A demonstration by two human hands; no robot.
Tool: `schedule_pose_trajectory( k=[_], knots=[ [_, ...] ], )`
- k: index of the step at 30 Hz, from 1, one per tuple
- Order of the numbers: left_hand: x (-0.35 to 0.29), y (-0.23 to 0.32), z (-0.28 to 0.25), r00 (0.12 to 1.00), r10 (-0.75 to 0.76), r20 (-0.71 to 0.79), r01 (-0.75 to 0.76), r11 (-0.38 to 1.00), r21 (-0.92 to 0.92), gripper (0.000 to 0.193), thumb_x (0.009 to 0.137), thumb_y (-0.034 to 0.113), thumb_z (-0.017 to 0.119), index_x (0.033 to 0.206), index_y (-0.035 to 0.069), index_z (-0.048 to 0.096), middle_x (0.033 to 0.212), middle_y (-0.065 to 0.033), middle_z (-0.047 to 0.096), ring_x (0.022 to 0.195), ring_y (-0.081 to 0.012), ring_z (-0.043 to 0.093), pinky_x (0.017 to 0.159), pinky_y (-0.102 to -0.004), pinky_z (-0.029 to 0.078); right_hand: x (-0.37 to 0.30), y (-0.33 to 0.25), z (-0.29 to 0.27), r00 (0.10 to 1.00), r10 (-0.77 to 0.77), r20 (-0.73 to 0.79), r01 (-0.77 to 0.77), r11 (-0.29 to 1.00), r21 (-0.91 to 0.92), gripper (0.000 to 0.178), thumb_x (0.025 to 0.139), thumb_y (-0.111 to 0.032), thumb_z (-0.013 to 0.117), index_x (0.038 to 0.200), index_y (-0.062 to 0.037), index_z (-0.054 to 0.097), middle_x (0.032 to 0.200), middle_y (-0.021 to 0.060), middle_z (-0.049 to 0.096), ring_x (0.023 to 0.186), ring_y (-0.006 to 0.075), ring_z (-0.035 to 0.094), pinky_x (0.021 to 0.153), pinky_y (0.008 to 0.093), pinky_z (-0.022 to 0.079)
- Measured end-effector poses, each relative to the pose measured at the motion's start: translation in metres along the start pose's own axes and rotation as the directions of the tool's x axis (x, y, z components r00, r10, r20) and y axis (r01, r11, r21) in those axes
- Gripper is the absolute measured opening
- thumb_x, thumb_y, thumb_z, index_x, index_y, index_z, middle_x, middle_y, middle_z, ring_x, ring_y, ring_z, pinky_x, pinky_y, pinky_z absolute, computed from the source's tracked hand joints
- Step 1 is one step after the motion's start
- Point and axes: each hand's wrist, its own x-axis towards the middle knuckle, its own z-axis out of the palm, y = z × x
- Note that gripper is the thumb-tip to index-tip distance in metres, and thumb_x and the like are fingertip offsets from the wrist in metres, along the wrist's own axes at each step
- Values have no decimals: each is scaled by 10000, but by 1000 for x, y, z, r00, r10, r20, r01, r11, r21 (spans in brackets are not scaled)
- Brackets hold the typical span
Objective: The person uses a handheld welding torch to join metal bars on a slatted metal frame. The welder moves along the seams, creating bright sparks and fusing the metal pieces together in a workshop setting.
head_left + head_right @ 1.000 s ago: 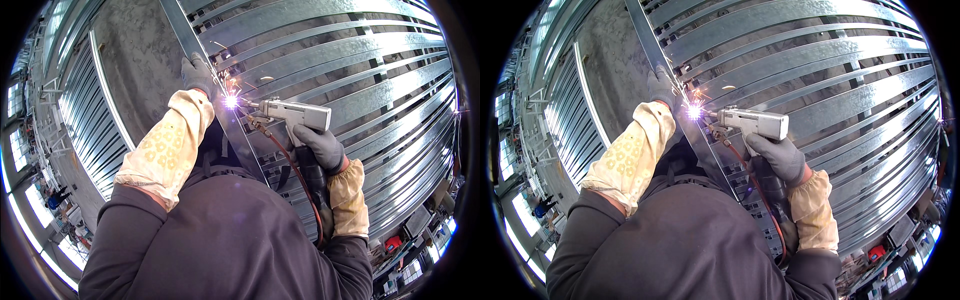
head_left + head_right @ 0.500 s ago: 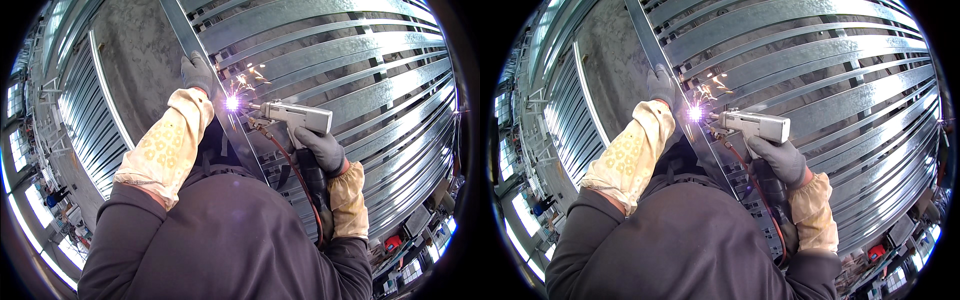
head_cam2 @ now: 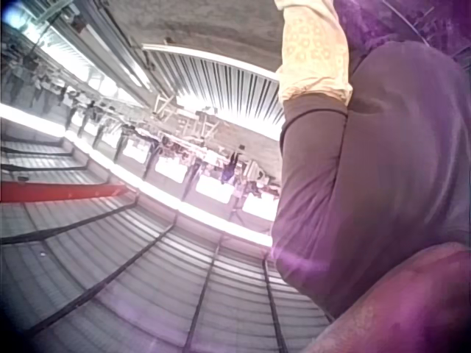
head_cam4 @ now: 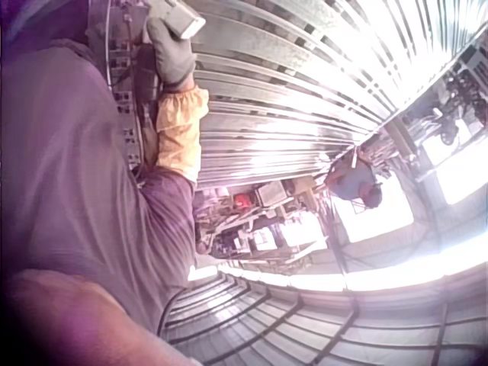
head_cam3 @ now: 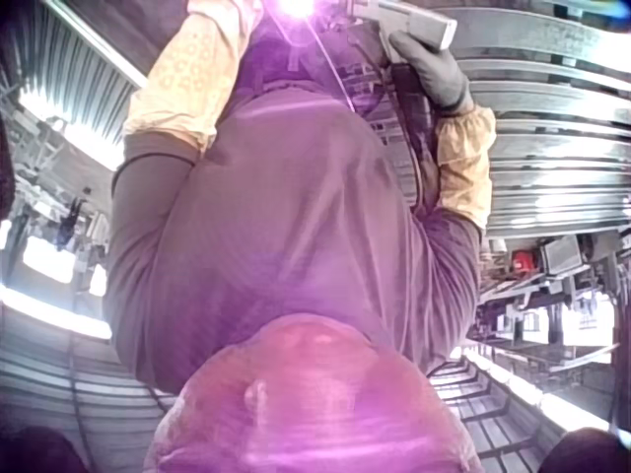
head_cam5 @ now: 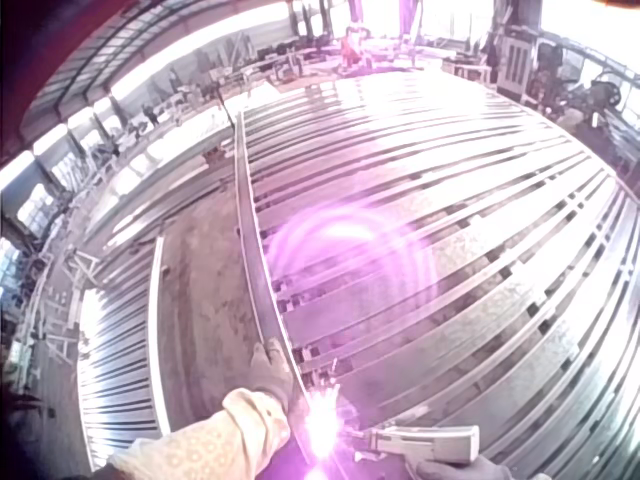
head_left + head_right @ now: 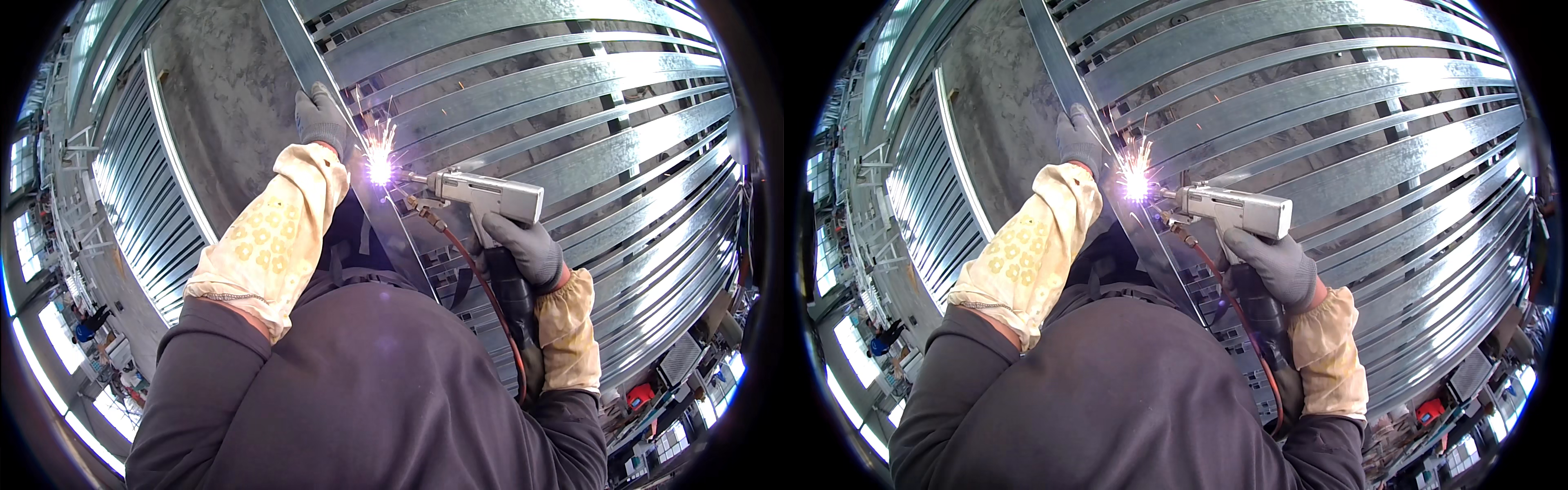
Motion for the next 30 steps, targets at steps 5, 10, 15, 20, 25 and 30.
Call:
schedule_pose_trajectory(
  k=[5, 10, 15, 20, 25, 30],
  knots=[
    [3, -7, 4, 1000, 7, -11, -7, 1000, -4, 628, 1006, 435, 398, 1325, -103, 457, 1275, -335, 540, 1228, -457, 499, 1031, -442, 401, -2, 2, -1, 1000, -9, 2, 9, 1000, -5, 342, 945, -272, 582, 1088, 39, 587, 801, 122, 674, 589, 185, 653, 529, 293, 540],
    [4, -6, 2, 1000, -6, 13, 6, 1000, -20, 607, 1005, 427, 403, 1308, -94, 473, 1264, -329, 549, 1211, -457, 509, 1018, -443, 409, -5, 3, 2, 1000, -19, -25, 20, 1000, 11, 349, 947, -254, 573, 1106, 56, 579, 806, 142, 676, 584, 192, 653, 522, 292, 542],
    [-1, 3, 1, 1000, -19, -25, 17, 999, -51, 585, 1005, 415, 404, 1285, -91, 490, 1239, -326, 563, 1191, -454, 523, 1003, -436, 417, -19, -3, 14, 994, -51, -101, 54, 998, 23, 350, 955, -236, 552, 1118, 74, 569, 822, 169, 680, 574, 197, 653, 500, 281, 540],
    [-6, 8, 0, 1000, -1, -1, 1, 997, -71, 603, 1002, 424, 395, 1282, -102, 489, 1244, -332, 558, 1195, -459, 519, 1001, -443, 415, -58, -19, 25, 943, -71, -325, 93, 994, 52, 358, 941, -216, 588, 1161, 64, 553, 840, 157, 673, 591, 207, 657, 517, 295, 544],
    [-4, 9, -6, 998, -33, 44, 37, 995, -93, 671, 1003, 462, 371, 1281, -139, 474, 1261, -350, 545, 1211, -482, 503, 1015, -464, 403, -120, -34, 51, 729, -274, -627, 332, 943, -26, 351, 936, -229, 587, 1147, 51, 571, 822, 172, 681, 555, 200, 644, 469, 279, 510],
    [-17, 27, -15, 998, -64, 28, 67, 990, -123, 608, 1004, 421, 363, 1257, -117, 496, 1190, -350, 582, 1147, -458, 565, 957, -482, 459, -212, -21, 81, 403, -437, -804, 541, 822, -175, 474, 985, -422, 492, 1058, 35, 597, 769, 106, 655, 489, 128, 567, 409, 252, 445]
  ],
)
